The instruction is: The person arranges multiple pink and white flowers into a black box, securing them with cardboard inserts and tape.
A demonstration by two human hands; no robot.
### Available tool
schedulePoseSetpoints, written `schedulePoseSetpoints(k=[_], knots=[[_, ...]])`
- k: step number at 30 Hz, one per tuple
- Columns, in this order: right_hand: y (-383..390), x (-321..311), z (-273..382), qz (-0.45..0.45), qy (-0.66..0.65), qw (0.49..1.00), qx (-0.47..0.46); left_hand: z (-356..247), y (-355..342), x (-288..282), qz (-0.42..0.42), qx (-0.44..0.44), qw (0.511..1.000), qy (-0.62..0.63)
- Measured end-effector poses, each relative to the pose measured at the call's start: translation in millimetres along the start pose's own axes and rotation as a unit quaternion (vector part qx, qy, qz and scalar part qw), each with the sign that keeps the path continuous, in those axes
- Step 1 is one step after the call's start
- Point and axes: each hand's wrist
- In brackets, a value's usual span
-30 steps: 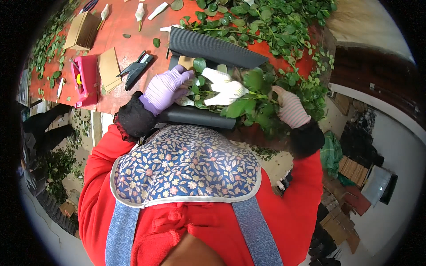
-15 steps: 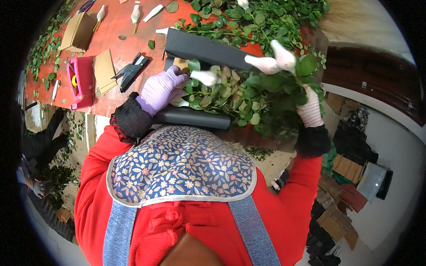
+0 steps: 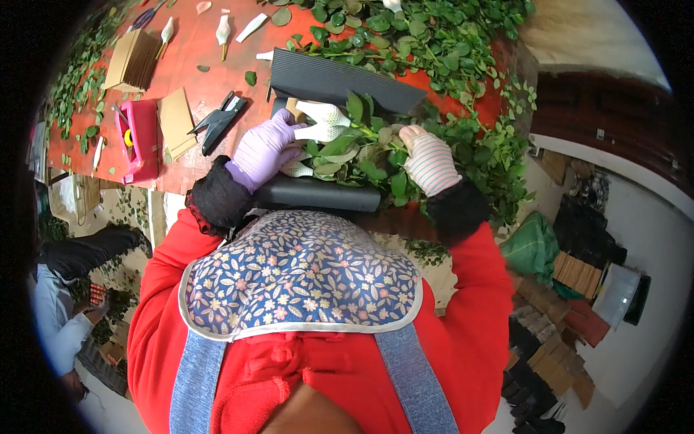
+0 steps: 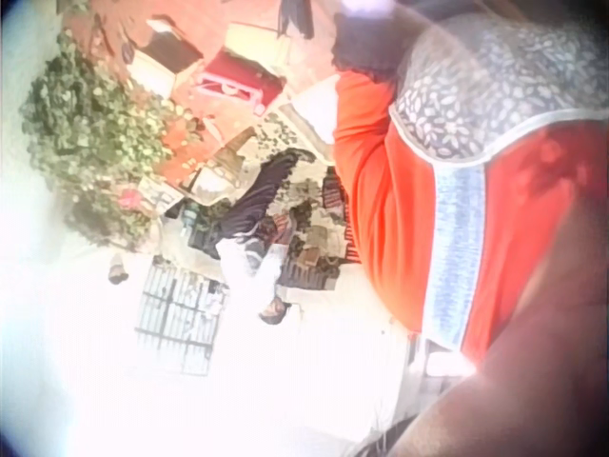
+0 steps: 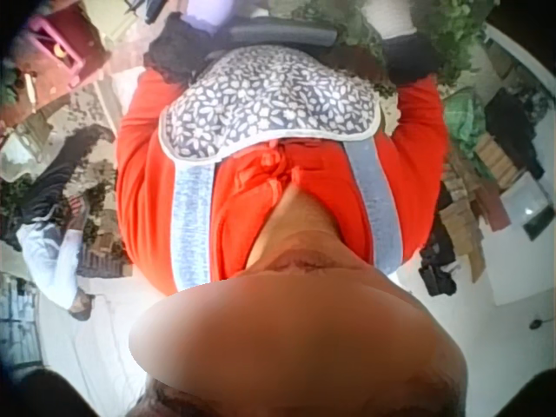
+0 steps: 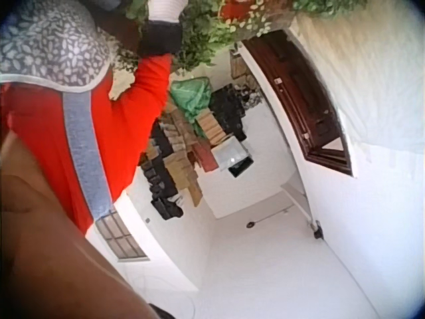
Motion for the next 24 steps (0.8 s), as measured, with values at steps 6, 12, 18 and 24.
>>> schedulePoseSetpoints(k=[6, 12, 18, 24], knots=[[-16, 0, 11, 0.072, -0.006, 0.995, 0.062, 7, 1, 3, 0.004, -0.014, 0.997, 0.073], [-9, -25, 12, -0.022, -0.006, 0.999, 0.033, 8, -1, 2, 0.024, -0.032, 0.996, 0.074], [37, -94, -3, -0.076, -0.117, 0.977, 0.163, 6, 1, 0, -0.007, -0.002, 1.000, 0.018], [53, -131, 18, -0.111, -0.374, 0.916, 0.099, 6, 2, 3, -0.022, 0.012, 0.999, 0.030]])
Point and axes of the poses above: each hand's wrist, its own y-axis away from the middle knuckle, its own x-axis out of the palm, z = x × y, and after that the axes turned 1 degree about -x, right-handed
